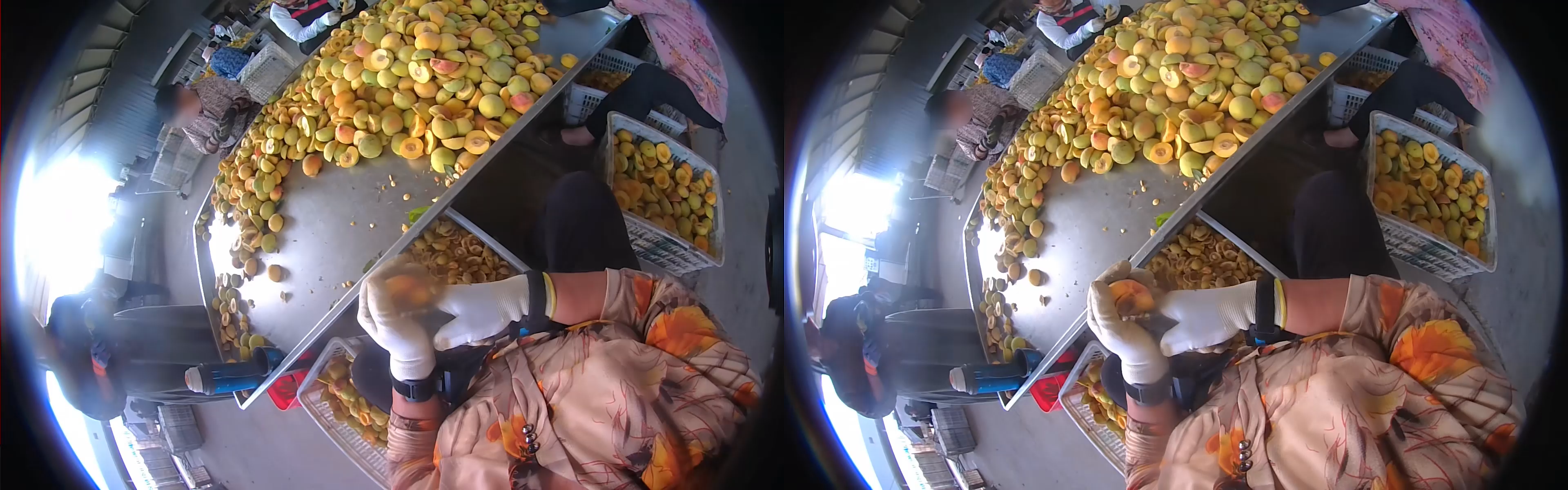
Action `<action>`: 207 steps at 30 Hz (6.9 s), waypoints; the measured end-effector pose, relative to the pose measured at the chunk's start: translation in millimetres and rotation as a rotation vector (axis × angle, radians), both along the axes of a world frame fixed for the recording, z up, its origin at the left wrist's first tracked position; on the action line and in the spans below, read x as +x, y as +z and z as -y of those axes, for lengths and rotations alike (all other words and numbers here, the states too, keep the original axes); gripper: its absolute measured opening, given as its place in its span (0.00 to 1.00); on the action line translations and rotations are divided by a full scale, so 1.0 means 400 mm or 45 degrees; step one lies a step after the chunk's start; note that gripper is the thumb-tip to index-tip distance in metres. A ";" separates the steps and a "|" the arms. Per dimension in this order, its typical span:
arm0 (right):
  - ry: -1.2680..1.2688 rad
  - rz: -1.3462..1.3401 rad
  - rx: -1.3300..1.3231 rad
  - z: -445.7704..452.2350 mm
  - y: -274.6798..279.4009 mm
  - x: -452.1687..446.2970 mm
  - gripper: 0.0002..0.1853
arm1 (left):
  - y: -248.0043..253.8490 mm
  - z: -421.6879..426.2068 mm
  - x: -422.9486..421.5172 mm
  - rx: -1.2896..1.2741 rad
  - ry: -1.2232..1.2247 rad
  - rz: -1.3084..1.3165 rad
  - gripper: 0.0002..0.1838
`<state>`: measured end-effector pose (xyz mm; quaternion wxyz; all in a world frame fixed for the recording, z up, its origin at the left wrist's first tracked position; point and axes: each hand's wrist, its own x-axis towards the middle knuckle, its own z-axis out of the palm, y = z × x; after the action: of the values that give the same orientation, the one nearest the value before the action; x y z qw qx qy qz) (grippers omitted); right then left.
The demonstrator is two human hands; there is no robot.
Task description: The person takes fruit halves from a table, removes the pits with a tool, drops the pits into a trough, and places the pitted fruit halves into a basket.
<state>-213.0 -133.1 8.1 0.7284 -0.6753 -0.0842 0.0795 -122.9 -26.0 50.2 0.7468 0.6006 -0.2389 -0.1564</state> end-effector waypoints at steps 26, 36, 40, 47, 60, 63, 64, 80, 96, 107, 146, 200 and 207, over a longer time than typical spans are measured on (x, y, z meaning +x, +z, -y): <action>-0.094 -0.238 -1.152 0.080 -0.219 0.009 0.14 | -0.096 -0.252 0.388 1.442 0.392 0.903 0.22; -0.111 -0.151 -0.910 0.118 -0.249 -0.023 0.10 | -0.271 0.628 0.518 1.163 -0.417 0.805 0.33; -0.135 -0.185 -0.875 0.139 -0.227 -0.025 0.10 | -0.307 0.685 0.506 1.116 -0.438 1.080 0.31; -0.380 -0.370 -0.842 0.184 -0.155 0.004 0.13 | -0.273 0.505 0.473 0.831 -0.396 0.089 0.20; -0.782 0.346 -0.645 0.038 -0.015 0.021 0.18 | -0.098 0.036 0.143 0.069 -0.257 -0.219 0.17; -0.806 0.336 -0.682 0.007 0.005 -0.001 0.16 | -0.062 0.013 0.083 -0.094 -0.180 -0.385 0.20; -0.783 0.345 -0.731 0.002 0.010 -0.009 0.16 | -0.064 0.001 0.080 -0.047 -0.141 -0.301 0.21; -0.544 0.451 -0.535 -0.072 0.035 -0.008 0.16 | 0.002 -0.051 -0.004 -0.127 0.204 0.018 0.25; 0.329 -0.410 0.692 0.039 0.066 -0.043 0.07 | 0.007 -0.016 0.045 -0.273 -0.156 -0.477 0.26; 0.077 -0.244 -1.086 0.090 -0.156 -0.025 0.14 | -0.108 -0.456 0.401 1.739 0.455 0.954 0.19; -0.593 0.367 -0.940 0.027 0.003 -0.055 0.11 | -0.077 -0.088 0.057 0.148 -0.412 -0.258 0.28; -0.045 -0.519 -0.005 -0.034 -0.070 -0.013 0.12 | -0.130 -0.025 -0.018 -0.160 0.133 -0.477 0.25; 0.117 -0.550 -0.088 0.028 0.045 0.005 0.15 | -0.127 -0.038 0.033 0.074 -0.025 -0.365 0.27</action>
<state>-211.1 -144.4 26.1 0.7016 -0.6626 0.0458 0.2582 -109.8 -10.9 -0.6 0.7541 0.5910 -0.1311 -0.2547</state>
